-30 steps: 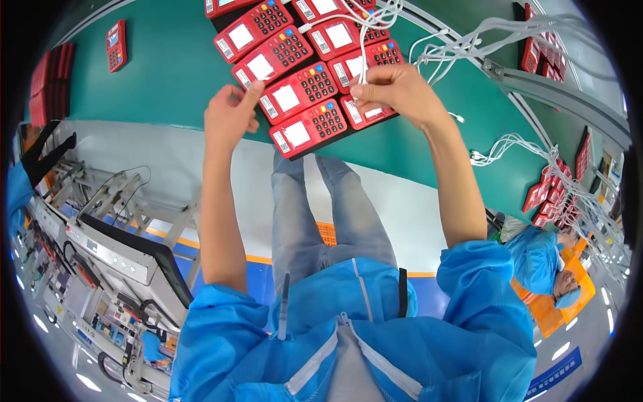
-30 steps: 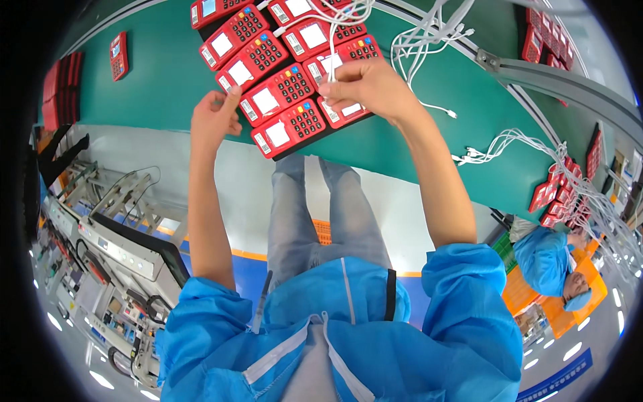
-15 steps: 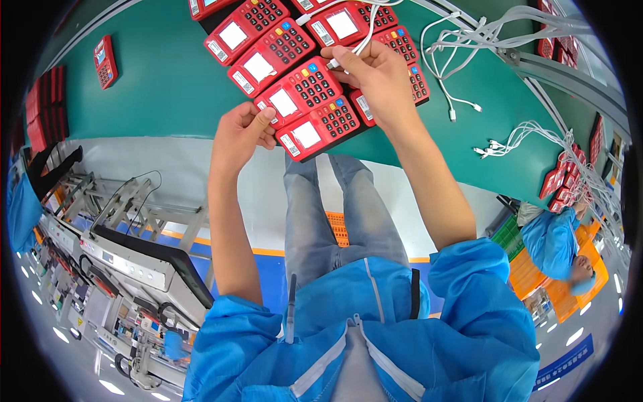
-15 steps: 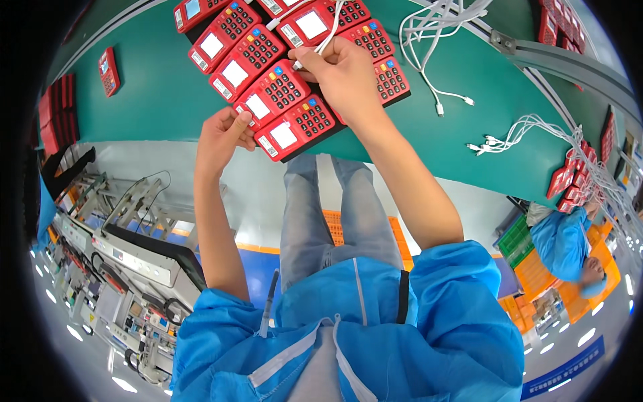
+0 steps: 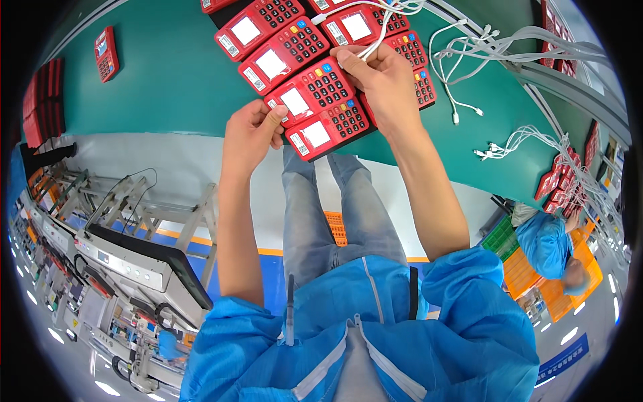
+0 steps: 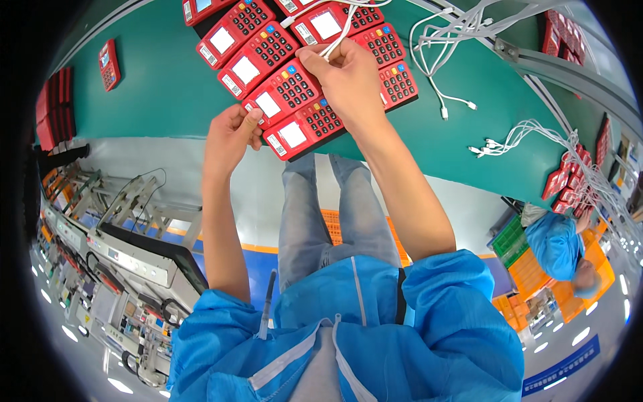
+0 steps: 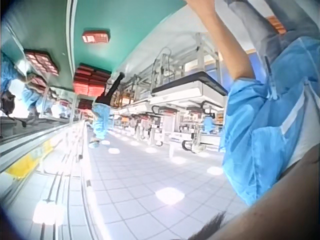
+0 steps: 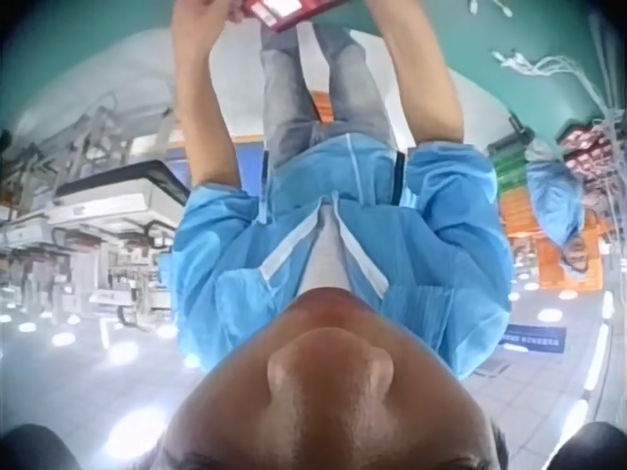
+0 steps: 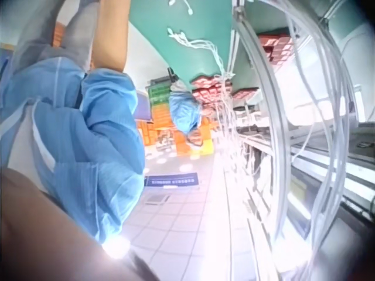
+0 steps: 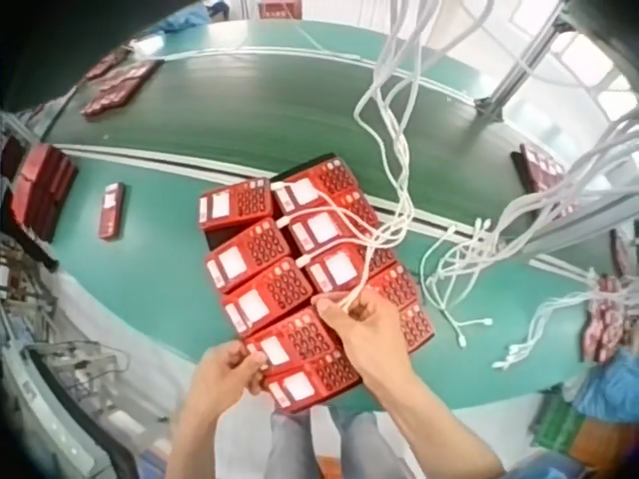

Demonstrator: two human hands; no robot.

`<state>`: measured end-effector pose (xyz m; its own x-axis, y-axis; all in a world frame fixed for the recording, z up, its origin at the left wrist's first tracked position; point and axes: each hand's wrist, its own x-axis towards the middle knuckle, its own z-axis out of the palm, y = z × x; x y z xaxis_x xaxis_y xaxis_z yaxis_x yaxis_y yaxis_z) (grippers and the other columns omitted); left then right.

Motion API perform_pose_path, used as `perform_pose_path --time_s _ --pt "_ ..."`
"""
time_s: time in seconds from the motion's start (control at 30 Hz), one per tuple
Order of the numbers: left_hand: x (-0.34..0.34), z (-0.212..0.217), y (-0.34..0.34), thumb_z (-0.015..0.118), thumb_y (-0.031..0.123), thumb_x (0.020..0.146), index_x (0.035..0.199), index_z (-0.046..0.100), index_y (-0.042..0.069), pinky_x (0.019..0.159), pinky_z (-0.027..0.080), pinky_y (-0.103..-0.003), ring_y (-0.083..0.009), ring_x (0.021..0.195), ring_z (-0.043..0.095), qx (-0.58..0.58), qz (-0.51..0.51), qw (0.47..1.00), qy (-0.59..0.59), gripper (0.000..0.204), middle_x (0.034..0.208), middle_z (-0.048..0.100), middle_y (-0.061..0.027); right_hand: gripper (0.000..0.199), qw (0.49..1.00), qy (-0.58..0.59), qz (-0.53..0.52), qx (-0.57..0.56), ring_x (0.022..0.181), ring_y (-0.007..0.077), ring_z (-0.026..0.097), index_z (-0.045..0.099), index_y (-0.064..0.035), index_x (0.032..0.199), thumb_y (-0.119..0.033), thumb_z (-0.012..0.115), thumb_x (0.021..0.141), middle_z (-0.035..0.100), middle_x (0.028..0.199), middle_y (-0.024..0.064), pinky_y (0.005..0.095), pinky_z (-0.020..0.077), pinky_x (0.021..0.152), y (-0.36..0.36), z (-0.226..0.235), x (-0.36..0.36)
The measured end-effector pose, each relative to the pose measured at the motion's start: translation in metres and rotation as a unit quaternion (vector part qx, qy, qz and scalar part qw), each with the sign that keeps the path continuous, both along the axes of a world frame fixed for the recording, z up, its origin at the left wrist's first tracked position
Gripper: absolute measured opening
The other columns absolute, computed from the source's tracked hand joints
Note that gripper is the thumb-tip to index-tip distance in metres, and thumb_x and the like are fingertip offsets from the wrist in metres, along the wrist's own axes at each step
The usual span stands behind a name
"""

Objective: The person unplugs cables from electronic devices on a tray, slides the tray along the conveyor, and positions another tray of devices in front of them. They then plug cables into each device on the tray and operate a computer mouse at the workstation.

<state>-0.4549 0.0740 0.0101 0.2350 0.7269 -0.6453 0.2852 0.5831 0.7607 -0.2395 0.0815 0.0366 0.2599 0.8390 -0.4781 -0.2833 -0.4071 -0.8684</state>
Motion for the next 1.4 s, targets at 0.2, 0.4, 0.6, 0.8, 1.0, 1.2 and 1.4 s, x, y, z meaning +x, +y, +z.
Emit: perform_pose_path --time_s 0.2,0.4,0.6,0.8,1.0,1.2,1.4 --pt "0.001 -0.002 -0.006 0.066 0.035 0.09 0.081 0.058 -0.002 0.046 0.044 -0.024 -0.0098 0.05 0.055 0.036 0.028 0.999 0.017 0.039 0.066 0.061 -0.0062 0.028 0.958 -0.241 0.144 -0.058 0.063 0.0063 0.056 0.068 0.0018 0.084 -0.026 0.071 0.086 0.065 0.071 0.0009 0.0223 0.0444 0.058 -0.003 0.023 0.017" --pt "0.019 0.005 -0.027 0.071 0.041 0.084 0.083 0.059 -0.002 0.057 0.047 -0.026 -0.0113 0.062 0.06 0.066 0.083 0.982 0.154 0.044 0.07 0.064 -0.0074 0.031 0.978 -0.062 0.147 -0.132 0.06 0.0078 0.051 0.07 0.0025 0.1 -0.026 0.065 0.091 0.056 0.068 -0.0003 0.0213 0.0454 0.056 -0.034 0.023 0.067" --pt "0.009 0.004 -0.053 0.077 0.027 0.081 0.088 0.06 -0.002 0.062 0.052 -0.027 -0.013 0.068 0.063 -0.048 0.028 0.998 0.034 0.034 0.077 0.067 -0.0102 0.027 0.969 -0.168 0.161 -0.08 0.075 0.0153 0.066 0.066 0.0062 0.101 -0.019 0.064 0.091 0.066 0.081 0.0078 0.026 0.0564 0.071 -0.041 0.016 0.071" --pt "0.001 0.002 -0.048 0.074 0.022 0.084 0.089 0.059 -0.003 0.062 0.055 -0.028 -0.0142 0.068 0.064 -0.062 0.027 0.997 -0.019 0.029 0.079 0.067 -0.0114 0.023 0.981 -0.064 0.182 -0.015 0.09 0.0189 0.067 0.064 0.0055 0.105 -0.013 0.061 0.093 0.067 0.101 0.0128 0.0297 0.0578 0.076 -0.048 0.006 0.052" --pt "0.001 0.005 -0.048 0.074 0.023 0.084 0.09 0.059 -0.003 0.063 0.055 -0.028 -0.0142 0.069 0.064 -0.064 0.032 0.997 -0.022 0.03 0.079 0.067 -0.0112 0.019 0.991 0.065 0.115 0.032 0.094 0.0154 0.065 0.066 0.0045 0.104 -0.011 0.058 0.094 0.067 0.109 0.0112 0.028 0.0548 0.08 -0.054 -0.004 0.029" --pt "0.001 0.005 -0.047 0.074 0.023 0.084 0.09 0.06 -0.002 0.063 0.055 -0.028 -0.0139 0.069 0.064 -0.072 0.028 0.997 -0.019 0.03 0.078 0.066 -0.0104 0.02 0.994 0.074 0.074 0.04 0.095 0.0142 0.064 0.064 0.0043 0.106 -0.011 0.056 0.095 0.068 0.109 0.0114 0.026 0.053 0.083 -0.058 -0.01 0.014" --pt "0.001 0.003 -0.048 0.073 0.022 0.084 0.092 0.06 -0.003 0.063 0.055 -0.029 -0.0139 0.068 0.064 -0.07 0.034 0.996 -0.032 0.029 0.078 0.066 -0.0109 0.021 0.996 0.08 -0.007 0.042 0.094 0.0121 0.064 0.063 0.0048 0.107 -0.012 0.056 0.096 0.068 0.108 0.0108 0.0246 0.0528 0.082 -0.063 -0.004 -0.009"
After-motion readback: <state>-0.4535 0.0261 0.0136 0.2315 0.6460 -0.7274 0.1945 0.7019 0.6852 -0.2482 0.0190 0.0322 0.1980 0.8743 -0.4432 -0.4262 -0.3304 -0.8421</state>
